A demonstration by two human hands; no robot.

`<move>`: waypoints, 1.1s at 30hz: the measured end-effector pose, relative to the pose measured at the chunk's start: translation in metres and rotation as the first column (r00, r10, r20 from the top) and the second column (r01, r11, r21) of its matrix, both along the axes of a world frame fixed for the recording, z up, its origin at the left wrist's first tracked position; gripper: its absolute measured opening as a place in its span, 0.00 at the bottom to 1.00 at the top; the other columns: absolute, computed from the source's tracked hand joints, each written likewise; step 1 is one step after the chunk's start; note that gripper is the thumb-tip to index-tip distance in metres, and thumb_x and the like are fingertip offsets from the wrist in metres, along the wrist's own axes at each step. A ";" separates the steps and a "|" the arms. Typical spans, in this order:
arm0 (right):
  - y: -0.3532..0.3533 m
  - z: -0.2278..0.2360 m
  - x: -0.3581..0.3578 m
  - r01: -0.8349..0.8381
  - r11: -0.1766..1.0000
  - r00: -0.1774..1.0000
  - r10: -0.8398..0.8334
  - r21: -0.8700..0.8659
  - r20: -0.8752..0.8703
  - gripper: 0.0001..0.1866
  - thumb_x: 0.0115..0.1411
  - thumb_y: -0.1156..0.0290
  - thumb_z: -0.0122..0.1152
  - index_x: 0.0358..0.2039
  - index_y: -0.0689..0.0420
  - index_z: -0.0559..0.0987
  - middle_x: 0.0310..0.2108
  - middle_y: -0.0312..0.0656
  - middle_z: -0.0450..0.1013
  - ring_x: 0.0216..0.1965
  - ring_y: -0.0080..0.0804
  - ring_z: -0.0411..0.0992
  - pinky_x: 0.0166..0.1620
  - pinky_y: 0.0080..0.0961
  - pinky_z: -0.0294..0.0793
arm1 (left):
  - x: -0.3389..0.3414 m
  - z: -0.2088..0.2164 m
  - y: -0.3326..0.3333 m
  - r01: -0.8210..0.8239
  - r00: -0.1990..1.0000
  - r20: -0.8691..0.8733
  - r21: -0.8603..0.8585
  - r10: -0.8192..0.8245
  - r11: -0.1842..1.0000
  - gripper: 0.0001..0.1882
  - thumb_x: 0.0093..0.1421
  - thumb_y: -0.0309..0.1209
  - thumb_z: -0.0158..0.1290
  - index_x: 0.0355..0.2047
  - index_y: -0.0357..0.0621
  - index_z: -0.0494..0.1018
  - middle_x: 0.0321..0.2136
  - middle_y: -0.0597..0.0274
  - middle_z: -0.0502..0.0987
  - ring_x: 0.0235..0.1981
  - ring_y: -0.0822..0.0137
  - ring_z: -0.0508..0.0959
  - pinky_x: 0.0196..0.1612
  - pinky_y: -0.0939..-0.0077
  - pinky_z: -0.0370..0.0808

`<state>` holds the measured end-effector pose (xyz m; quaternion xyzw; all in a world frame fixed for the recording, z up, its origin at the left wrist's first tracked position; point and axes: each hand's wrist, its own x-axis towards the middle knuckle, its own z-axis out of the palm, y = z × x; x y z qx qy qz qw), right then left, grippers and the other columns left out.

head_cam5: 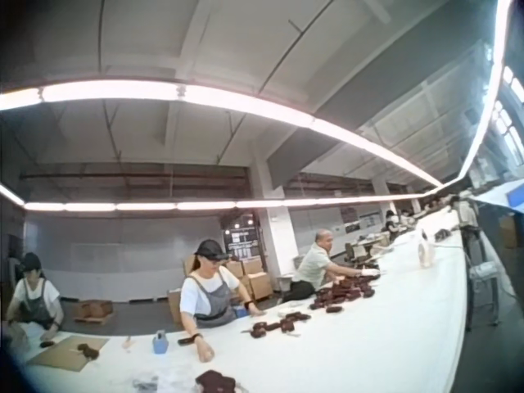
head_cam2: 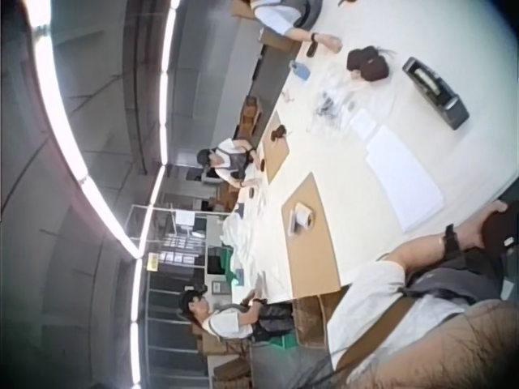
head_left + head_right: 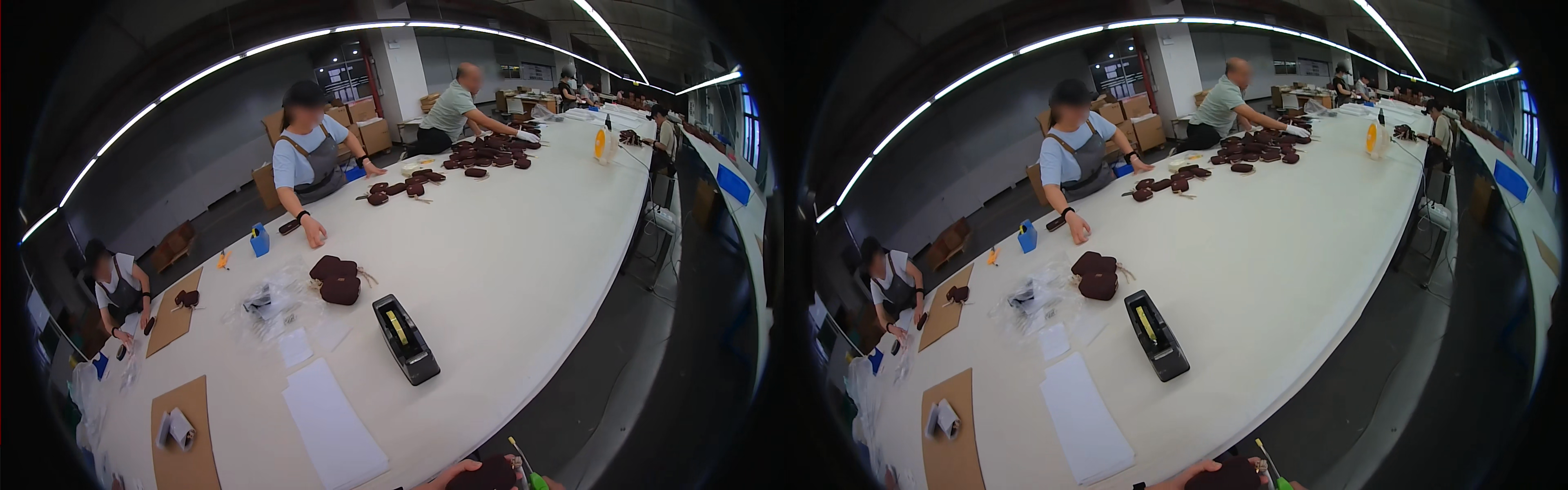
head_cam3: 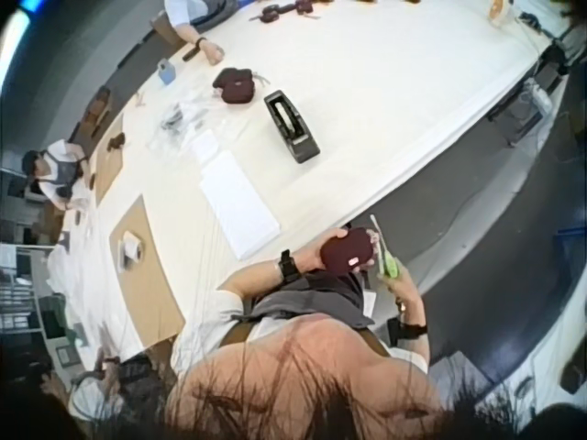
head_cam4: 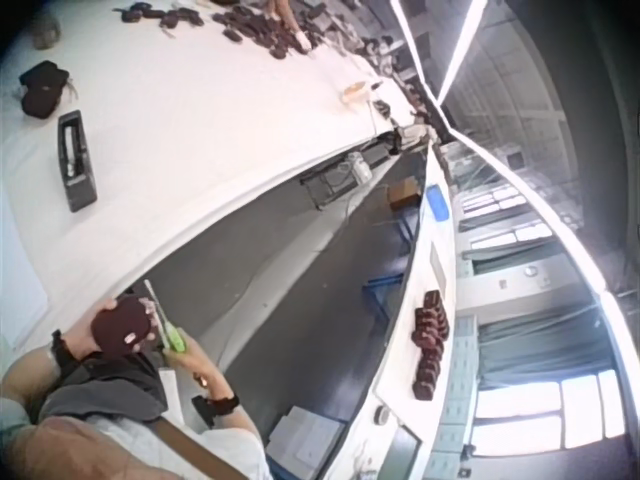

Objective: The person repeatedly picks up small maroon cases, uses a green screwdriver to tighten screws on the case surface, and then wraps each case in white paper. The process is repeated for multiple units on a large white table.

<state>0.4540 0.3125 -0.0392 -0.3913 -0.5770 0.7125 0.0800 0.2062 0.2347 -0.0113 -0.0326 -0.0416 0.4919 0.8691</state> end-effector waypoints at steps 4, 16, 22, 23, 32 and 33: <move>0.002 -0.013 0.003 0.041 0.993 0.998 -0.045 0.108 0.035 0.26 0.52 0.68 0.68 0.52 0.53 0.71 0.27 0.28 0.68 0.20 0.17 0.62 0.21 0.17 0.62 | 0.003 0.022 -0.002 -0.010 0.999 0.040 -0.038 0.012 0.999 0.30 0.55 0.33 0.51 0.60 0.49 0.62 0.55 0.53 0.68 0.56 0.44 0.69 0.51 0.46 0.73; 0.003 -0.036 0.014 0.064 0.991 0.997 -0.068 0.116 0.025 0.22 0.53 0.66 0.69 0.47 0.54 0.71 0.23 0.28 0.65 0.17 0.17 0.61 0.19 0.17 0.61 | 0.010 -0.036 -0.002 -0.005 0.991 -0.134 -0.181 -0.020 0.984 0.28 0.59 0.32 0.46 0.61 0.46 0.62 0.54 0.50 0.70 0.55 0.43 0.70 0.52 0.44 0.73; 0.007 -0.039 0.017 0.039 0.995 0.995 -0.048 0.095 0.084 0.22 0.53 0.65 0.69 0.46 0.54 0.70 0.23 0.29 0.65 0.17 0.17 0.61 0.19 0.18 0.62 | 0.011 -0.034 -0.002 -0.046 0.987 -0.157 -0.126 0.025 0.991 0.27 0.61 0.32 0.46 0.61 0.47 0.61 0.54 0.50 0.70 0.53 0.44 0.71 0.50 0.49 0.75; 0.007 -0.039 0.017 0.037 0.994 0.993 -0.048 0.106 0.105 0.22 0.53 0.65 0.69 0.45 0.54 0.70 0.23 0.29 0.65 0.17 0.17 0.61 0.18 0.18 0.61 | 0.011 -0.038 -0.002 -0.049 0.986 -0.167 -0.131 0.027 0.990 0.26 0.61 0.32 0.46 0.61 0.47 0.61 0.54 0.50 0.70 0.53 0.44 0.71 0.49 0.50 0.76; 0.006 -0.054 0.025 0.059 0.991 0.995 -0.068 0.120 0.078 0.20 0.53 0.66 0.69 0.44 0.52 0.72 0.23 0.29 0.65 0.17 0.17 0.60 0.18 0.18 0.60 | 0.012 -0.072 0.002 -0.029 0.998 -0.068 -0.203 0.016 0.979 0.22 0.61 0.33 0.48 0.57 0.52 0.65 0.53 0.52 0.71 0.52 0.45 0.72 0.46 0.53 0.77; 0.006 -0.056 0.025 0.055 0.992 0.995 -0.064 0.117 0.081 0.20 0.53 0.66 0.69 0.45 0.52 0.72 0.23 0.29 0.65 0.17 0.17 0.60 0.18 0.18 0.60 | 0.012 -0.075 0.001 -0.038 0.997 -0.075 -0.211 0.023 0.977 0.22 0.61 0.32 0.48 0.56 0.52 0.65 0.53 0.53 0.71 0.51 0.45 0.73 0.46 0.52 0.77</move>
